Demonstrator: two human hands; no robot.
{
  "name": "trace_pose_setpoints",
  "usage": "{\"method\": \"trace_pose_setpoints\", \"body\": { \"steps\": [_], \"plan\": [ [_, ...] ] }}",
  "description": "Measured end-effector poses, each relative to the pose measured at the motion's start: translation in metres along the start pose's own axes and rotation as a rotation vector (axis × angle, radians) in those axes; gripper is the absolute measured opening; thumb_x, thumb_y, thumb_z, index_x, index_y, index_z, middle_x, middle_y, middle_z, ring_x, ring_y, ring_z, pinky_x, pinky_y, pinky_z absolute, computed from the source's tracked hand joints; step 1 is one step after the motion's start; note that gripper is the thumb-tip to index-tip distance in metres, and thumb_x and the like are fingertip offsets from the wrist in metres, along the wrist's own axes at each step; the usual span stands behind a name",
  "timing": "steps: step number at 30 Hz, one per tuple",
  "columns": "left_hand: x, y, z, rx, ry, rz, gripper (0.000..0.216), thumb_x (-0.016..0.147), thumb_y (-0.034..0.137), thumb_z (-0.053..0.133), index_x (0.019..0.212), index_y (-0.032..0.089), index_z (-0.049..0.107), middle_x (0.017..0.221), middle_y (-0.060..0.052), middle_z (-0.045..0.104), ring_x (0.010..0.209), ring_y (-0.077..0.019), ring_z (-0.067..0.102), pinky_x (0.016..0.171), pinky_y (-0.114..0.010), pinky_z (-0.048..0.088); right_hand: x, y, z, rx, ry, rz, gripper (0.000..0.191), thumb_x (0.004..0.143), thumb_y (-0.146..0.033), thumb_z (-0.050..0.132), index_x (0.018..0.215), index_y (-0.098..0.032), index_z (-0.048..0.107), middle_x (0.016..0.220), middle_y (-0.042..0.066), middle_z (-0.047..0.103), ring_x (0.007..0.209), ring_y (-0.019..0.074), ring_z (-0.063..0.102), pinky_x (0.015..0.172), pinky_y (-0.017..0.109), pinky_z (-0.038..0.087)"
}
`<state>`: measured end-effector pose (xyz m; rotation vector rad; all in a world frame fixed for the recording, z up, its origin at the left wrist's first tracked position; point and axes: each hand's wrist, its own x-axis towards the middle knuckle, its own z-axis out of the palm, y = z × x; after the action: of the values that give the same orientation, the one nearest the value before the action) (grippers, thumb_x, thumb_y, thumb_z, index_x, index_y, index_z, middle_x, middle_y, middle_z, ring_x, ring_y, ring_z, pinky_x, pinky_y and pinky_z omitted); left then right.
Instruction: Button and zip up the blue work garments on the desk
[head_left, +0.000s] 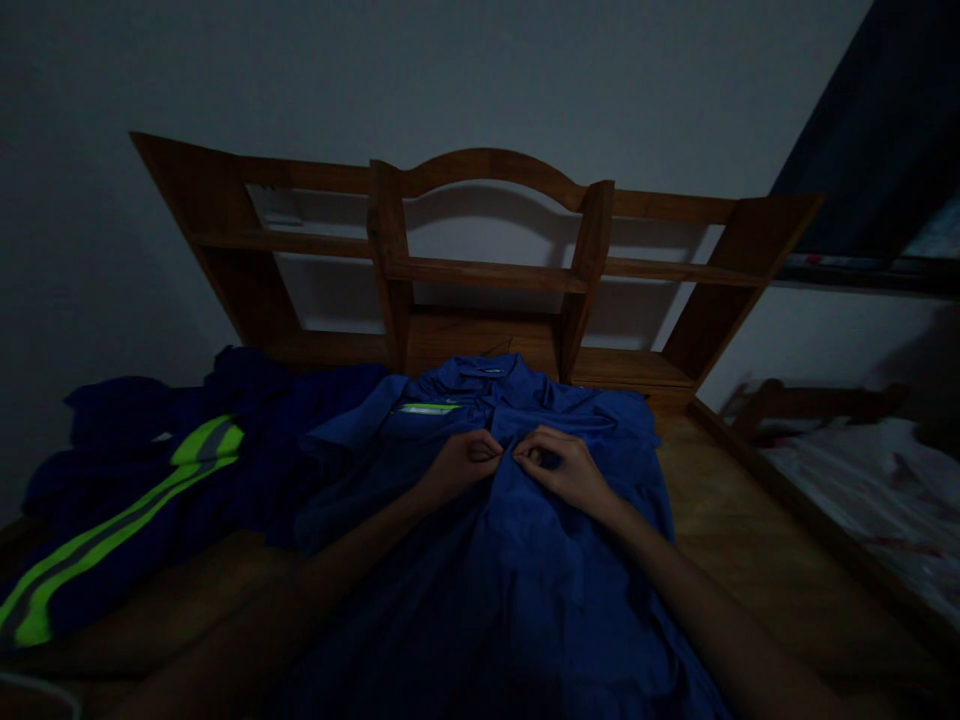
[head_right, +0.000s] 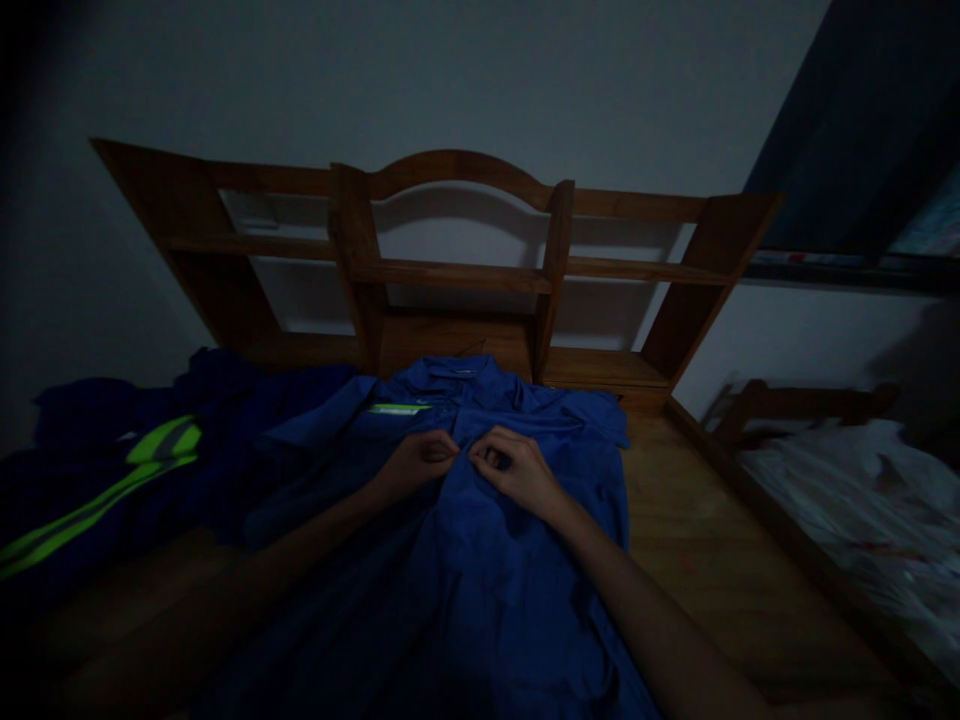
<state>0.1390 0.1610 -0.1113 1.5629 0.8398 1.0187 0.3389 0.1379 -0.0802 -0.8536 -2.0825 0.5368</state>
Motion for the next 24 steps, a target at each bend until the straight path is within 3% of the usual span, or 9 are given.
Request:
{"method": "trace_pose_setpoints", "body": {
  "steps": [11, 17, 24],
  "plan": [
    [-0.001, 0.002, -0.001, 0.068, -0.029, 0.035, 0.026, 0.069, 0.034, 0.070, 0.080, 0.013, 0.061, 0.080, -0.005, 0.069, 0.077, -0.0161, 0.065, 0.072, -0.025, 0.050, 0.001, 0.005, 0.001, 0.036, 0.013, 0.060, 0.012, 0.083, -0.029, 0.059, 0.087, -0.019, 0.064, 0.087, 0.003, 0.062, 0.070, 0.0115, 0.056, 0.067, 0.024, 0.045],
    [-0.004, 0.005, 0.001, 0.088, -0.054, 0.075, 0.024, 0.071, 0.032, 0.068, 0.085, 0.013, 0.062, 0.081, -0.005, 0.068, 0.077, -0.0156, 0.065, 0.072, -0.025, 0.050, 0.002, 0.008, 0.002, 0.099, -0.022, 0.120, 0.021, 0.079, -0.037, 0.064, 0.086, -0.017, 0.064, 0.084, 0.003, 0.061, 0.069, 0.0110, 0.055, 0.065, 0.023, 0.044],
    [-0.003, 0.007, 0.003, 0.014, -0.026, -0.055, 0.031, 0.062, 0.033, 0.074, 0.083, 0.012, 0.063, 0.078, -0.005, 0.068, 0.074, -0.0165, 0.064, 0.070, -0.026, 0.049, 0.002, 0.014, 0.005, 0.108, -0.054, 0.173, 0.028, 0.076, -0.042, 0.066, 0.086, -0.016, 0.063, 0.079, 0.002, 0.062, 0.067, 0.0111, 0.055, 0.064, 0.022, 0.045]
  ]
}}
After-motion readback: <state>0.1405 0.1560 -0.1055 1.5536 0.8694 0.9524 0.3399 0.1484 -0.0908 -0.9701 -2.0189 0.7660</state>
